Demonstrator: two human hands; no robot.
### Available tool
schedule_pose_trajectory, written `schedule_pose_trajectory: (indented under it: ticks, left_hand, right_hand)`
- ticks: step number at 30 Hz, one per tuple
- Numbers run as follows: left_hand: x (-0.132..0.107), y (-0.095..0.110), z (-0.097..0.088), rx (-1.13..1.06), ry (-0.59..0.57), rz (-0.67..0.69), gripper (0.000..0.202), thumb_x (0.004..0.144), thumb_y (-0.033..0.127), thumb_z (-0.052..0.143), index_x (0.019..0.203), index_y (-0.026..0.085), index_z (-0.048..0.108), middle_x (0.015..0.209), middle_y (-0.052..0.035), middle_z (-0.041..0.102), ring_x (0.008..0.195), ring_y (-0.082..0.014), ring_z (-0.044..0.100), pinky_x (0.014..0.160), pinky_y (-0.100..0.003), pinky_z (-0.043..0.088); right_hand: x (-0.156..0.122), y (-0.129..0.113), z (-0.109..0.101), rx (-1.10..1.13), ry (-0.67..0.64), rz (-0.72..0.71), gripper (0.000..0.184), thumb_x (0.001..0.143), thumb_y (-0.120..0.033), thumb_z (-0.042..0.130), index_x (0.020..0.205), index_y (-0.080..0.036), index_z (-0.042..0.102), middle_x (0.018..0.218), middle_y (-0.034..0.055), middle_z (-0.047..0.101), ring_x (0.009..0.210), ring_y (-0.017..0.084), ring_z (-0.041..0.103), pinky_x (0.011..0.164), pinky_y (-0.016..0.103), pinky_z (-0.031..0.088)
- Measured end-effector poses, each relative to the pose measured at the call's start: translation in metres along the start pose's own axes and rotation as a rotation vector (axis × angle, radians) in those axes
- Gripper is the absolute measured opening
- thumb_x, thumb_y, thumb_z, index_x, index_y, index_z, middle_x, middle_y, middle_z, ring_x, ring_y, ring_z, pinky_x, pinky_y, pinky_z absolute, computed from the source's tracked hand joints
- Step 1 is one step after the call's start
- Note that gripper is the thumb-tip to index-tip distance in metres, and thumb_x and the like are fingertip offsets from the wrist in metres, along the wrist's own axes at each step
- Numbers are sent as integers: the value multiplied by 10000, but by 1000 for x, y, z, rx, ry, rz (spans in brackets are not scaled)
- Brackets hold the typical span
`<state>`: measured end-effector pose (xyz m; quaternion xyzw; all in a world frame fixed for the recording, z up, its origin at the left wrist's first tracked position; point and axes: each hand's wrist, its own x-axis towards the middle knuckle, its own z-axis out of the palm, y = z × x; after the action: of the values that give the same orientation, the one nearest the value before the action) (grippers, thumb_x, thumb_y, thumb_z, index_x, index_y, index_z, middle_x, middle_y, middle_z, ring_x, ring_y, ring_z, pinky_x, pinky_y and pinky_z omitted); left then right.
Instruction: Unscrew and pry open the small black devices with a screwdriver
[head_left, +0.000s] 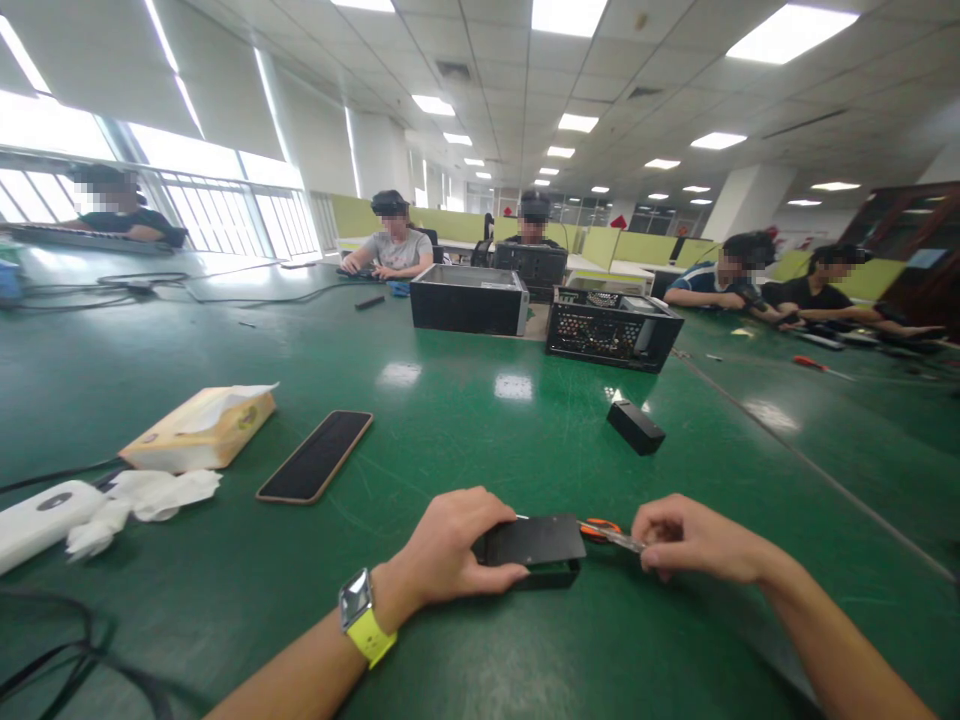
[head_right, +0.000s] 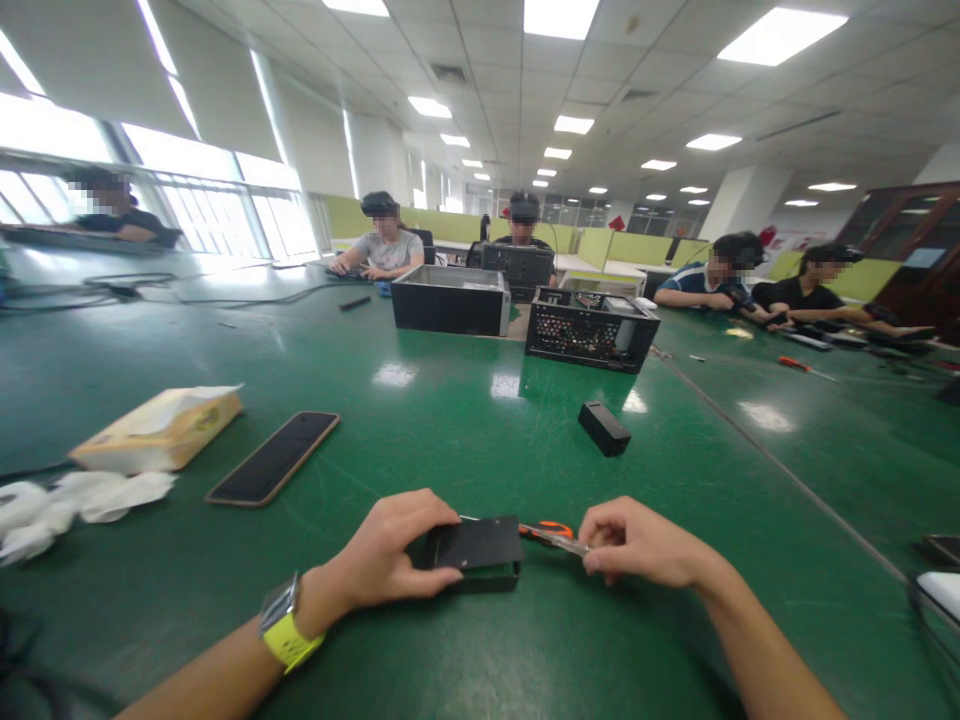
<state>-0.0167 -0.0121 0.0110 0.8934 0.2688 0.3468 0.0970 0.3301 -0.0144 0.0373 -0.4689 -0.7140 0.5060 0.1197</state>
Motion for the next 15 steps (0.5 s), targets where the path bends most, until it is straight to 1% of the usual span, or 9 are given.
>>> schedule_pose_trajectory:
  ticks: [2,3,5,8,10,11,12,13,15]
  left_hand:
    - [0,1,-1,6,-17,0,384,797,470,691,998,143,662,863,-80,714,752,-216,658,666,-307,512]
    - [1,1,-1,12,-26,0,379,794,470,690,989,145,664,865,-81,715,758,-219,660,674,-311,514]
    - [1,2,-1,26,-45,-1,372,792,471,686,980,152,666,872,-82,717,768,-222,663,686,-315,515]
    - [1,2,-1,49,-61,1,369,791,475,681,977,157,667,868,-78,719,775,-227,667,694,-318,510]
    - [1,2,0,62,-72,-1,367,788,475,682,974,158,668,862,-78,719,776,-231,667,694,-321,505]
    - [1,2,0,64,-76,-4,367,787,474,683,974,159,669,860,-77,719,776,-233,666,692,-321,503]
    - [1,2,0,62,-80,-6,368,784,474,685,975,160,671,859,-77,718,775,-233,665,690,-320,501]
    - [1,2,0,55,-83,-8,370,782,476,686,975,161,672,859,-76,718,775,-234,665,688,-319,499]
    - [2,2,0,37,-86,-10,377,777,483,688,975,163,677,862,-75,719,778,-233,665,687,-315,497]
  right_hand:
    - [-3,5,-7,138,-33,33,230,785,-338,715,844,-141,613,757,55,703,618,162,642,575,260,459]
    - [-3,6,-8,181,-20,16,223,784,-327,710,839,-147,591,778,65,711,635,169,656,588,269,470]
    - [1,6,-3,232,57,-77,189,796,-304,673,817,-170,541,780,55,699,671,177,662,619,286,482]
    - [16,-3,23,248,230,-247,153,829,-290,559,753,-207,456,699,-9,593,614,148,581,606,287,459]
    - [26,-11,45,230,308,-290,172,864,-302,497,728,-209,449,668,-34,502,580,122,484,582,266,407]
    - [30,-16,55,209,337,-294,167,873,-311,507,749,-203,481,662,-42,469,580,117,447,573,256,378]
    - [32,-19,63,164,358,-290,152,874,-333,541,811,-195,529,653,-53,442,579,114,418,566,250,352]
    - [34,-23,69,90,368,-283,180,858,-364,592,904,-191,569,633,-66,416,570,112,392,554,246,325]
    - [34,-27,77,-98,345,-259,408,781,-438,710,1089,-195,598,603,-84,403,554,109,372,544,243,293]
